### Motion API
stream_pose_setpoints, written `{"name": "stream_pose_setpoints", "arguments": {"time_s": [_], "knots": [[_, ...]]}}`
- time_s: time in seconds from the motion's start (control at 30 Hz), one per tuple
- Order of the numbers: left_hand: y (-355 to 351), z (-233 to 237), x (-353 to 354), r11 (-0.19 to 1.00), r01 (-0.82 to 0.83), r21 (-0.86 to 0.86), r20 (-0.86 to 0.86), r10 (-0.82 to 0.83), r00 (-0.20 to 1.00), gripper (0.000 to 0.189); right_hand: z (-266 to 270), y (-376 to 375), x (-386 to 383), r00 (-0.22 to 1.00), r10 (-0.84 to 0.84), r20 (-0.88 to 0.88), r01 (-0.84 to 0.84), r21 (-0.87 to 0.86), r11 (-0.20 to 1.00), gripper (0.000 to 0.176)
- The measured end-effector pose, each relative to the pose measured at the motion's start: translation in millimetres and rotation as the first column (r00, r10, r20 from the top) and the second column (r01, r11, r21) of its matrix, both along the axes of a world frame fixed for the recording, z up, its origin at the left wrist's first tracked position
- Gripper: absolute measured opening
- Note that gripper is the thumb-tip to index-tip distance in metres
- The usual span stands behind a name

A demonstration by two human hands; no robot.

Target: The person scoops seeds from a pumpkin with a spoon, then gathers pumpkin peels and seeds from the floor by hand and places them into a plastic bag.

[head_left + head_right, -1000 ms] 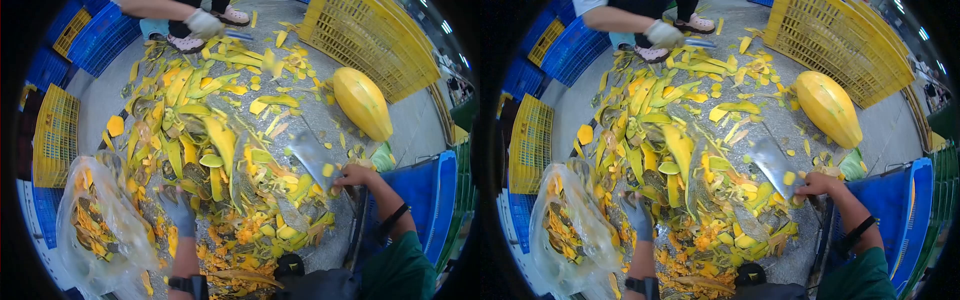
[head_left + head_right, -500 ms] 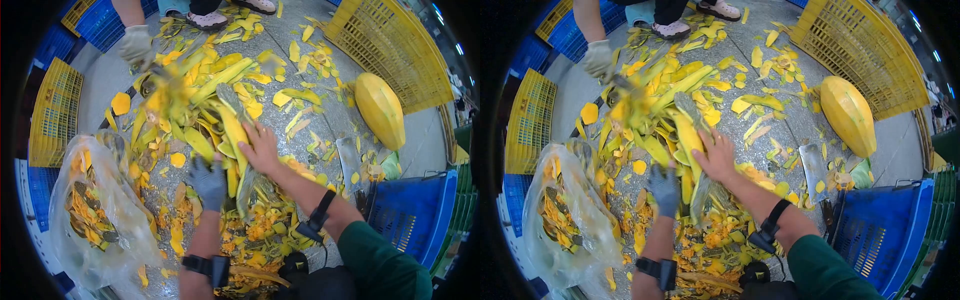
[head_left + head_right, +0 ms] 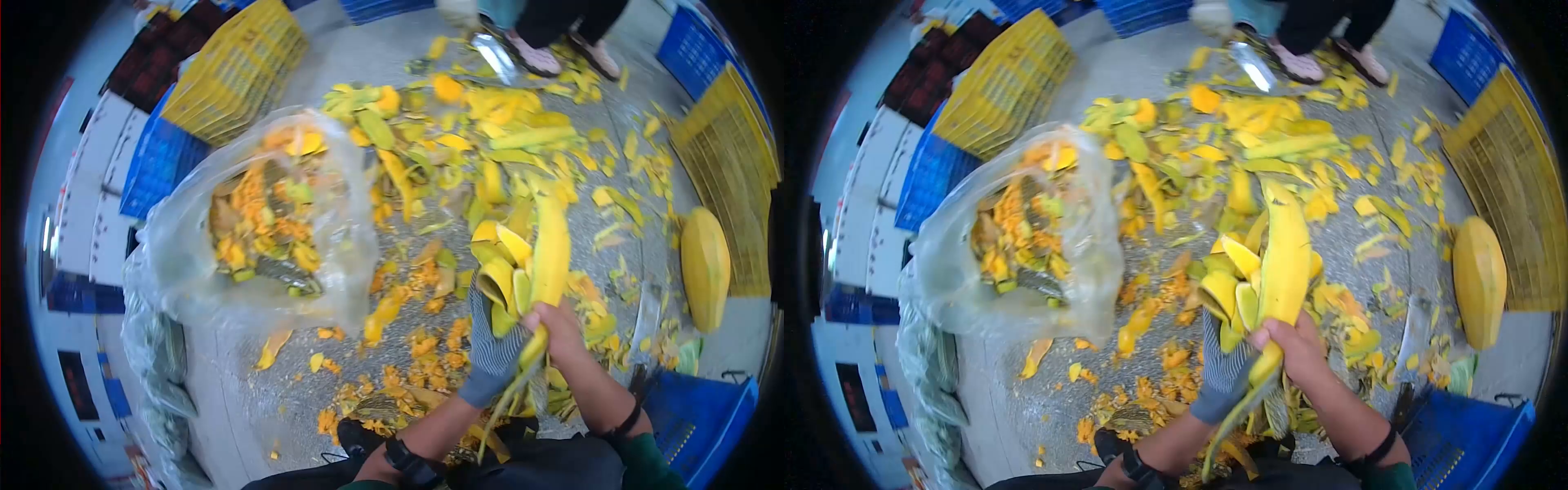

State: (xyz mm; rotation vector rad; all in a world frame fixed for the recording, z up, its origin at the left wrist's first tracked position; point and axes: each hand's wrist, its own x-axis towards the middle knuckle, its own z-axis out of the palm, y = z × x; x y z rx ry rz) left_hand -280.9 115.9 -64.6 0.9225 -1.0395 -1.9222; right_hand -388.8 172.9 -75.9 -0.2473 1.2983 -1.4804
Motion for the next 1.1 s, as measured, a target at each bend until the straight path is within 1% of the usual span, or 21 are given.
{"name": "stream_pose_setpoints", "arguments": {"time_s": [0.03, 0.1, 0.17, 0.23, 0.3, 0.4, 0.47, 0.53, 0.6, 0.63, 0.67, 0.7, 0.73, 0.8, 0.87, 0.9, 0.93, 0.97, 1.03, 1.07, 1.1], "knots": [[2, 18, 11, 0.999, -0.034, -0.027, 0.019, 0.035, 0.999, 0.074, 24, -8, 3, 1.0, 0.026, -0.006, -0.026, -0.016, 1.0, 0.034], [6, 35, 35, 0.994, -0.085, -0.063, 0.03, 0.087, 0.996, 0.072, 76, -30, 11, 0.943, 0.319, -0.096, -0.334, -0.268, 0.904, 0.04], [-2, 46, 55, 0.954, -0.279, -0.107, -0.06, 0.274, 0.96, 0.07, 113, -71, 30, 0.876, 0.459, -0.147, -0.478, -0.386, 0.789, 0.043], [-20, 100, 81, 0.93, -0.306, -0.205, -0.015, 0.309, 0.951, 0.06, 149, -111, 58, 0.765, 0.611, -0.201, -0.638, -0.356, 0.682, 0.043], [-44, 133, 101, 0.862, -0.504, 0.06, -0.054, 0.507, 0.86, 0.051, 172, -155, 92, 0.641, 0.763, -0.084, -0.732, -0.365, 0.575, 0.035], [-113, 109, 157, 0.867, -0.459, 0.192, -0.3, 0.497, 0.814, 0.047, 165, -223, 147, 0.567, 0.814, -0.126, -0.82, -0.184, 0.542, 0.035], [-170, 82, 197, 0.875, -0.477, -0.077, -0.368, 0.42, 0.83, 0.047, 147, -279, 187, 0.567, 0.813, -0.134, -0.824, -0.093, 0.559, 0.043], [-244, 63, 247, 0.917, -0.399, -0.016, -0.314, 0.374, 0.873, 0.049, 103, -354, 218, 0.648, 0.744, -0.166, -0.761, -0.084, 0.644, 0.052], [-300, 59, 292, 0.869, -0.444, 0.219, -0.387, 0.495, 0.778, 0.054, 76, -382, 222, 0.715, 0.67, -0.198, -0.695, -0.108, 0.71, 0.057], [-305, 49, 307, 0.87, -0.445, 0.215, -0.384, 0.494, 0.78, 0.054, 78, -373, 209, 0.76, 0.579, -0.296, -0.63, -0.112, 0.769, 0.06], [-302, 33, 322, 0.798, -0.583, 0.151, -0.037, 0.594, 0.804, 0.061, 80, -363, 188, 0.786, 0.478, -0.393, -0.559, -0.121, 0.82, 0.063], [-293, 20, 334, 0.731, -0.681, 0.047, 0.315, 0.636, 0.704, 0.068, 75, -348, 160, 0.677, 0.596, -0.431, -0.665, -0.013, 0.747, 0.063], [-283, 12, 340, 0.735, -0.675, 0.065, 0.323, 0.624, 0.711, 0.068, 66, -328, 123, 0.552, 0.704, -0.447, -0.748, 0.108, 0.655, 0.064], [-261, -2, 335, 0.768, -0.639, 0.041, 0.53, 0.526, 0.665, 0.065, 50, -265, 54, 0.624, 0.68, -0.385, -0.699, 0.115, 0.706, 0.055], [-250, -42, 334, 0.826, -0.538, -0.171, 0.482, 0.546, 0.685, 0.07, 32, -187, -13, 0.719, 0.576, -0.388, -0.552, 0.184, 0.813, 0.052], [-248, -55, 335, 0.868, -0.448, -0.213, 0.406, 0.496, 0.768, 0.068, 16, -142, -44, 0.761, 0.373, -0.531, -0.342, 0.16, 0.926, 0.056], [-251, -69, 332, 0.86, -0.406, -0.31, 0.338, 0.498, 0.798, 0.067, 2, -92, -72, 0.724, 0.174, -0.667, -0.132, 0.114, 0.985, 0.06], [-246, -77, 324, 0.842, -0.4, -0.362, 0.368, 0.523, 0.769, 0.063, -20, -38, -94, 0.717, 0.154, -0.68, -0.053, 0.167, 0.985, 0.06], [-231, -81, 301, 0.831, -0.373, -0.413, 0.373, 0.528, 0.763, 0.06, -63, 54, -105, 0.237, 0.479, -0.845, 0.254, 0.53, 0.809, 0.066], [-217, -77, 290, 0.642, -0.051, -0.765, 0.524, 0.666, 0.531, 0.059, -66, 84, -93, 0.308, 0.539, -0.784, 0.239, 0.612, 0.754, 0.069], [-202, -74, 278, 0.366, 0.382, -0.849, 0.479, 0.838, 0.261, 0.059, -72, 106, -77, 0.38, 0.59, -0.712, 0.198, 0.686, 0.7, 0.072]]}}
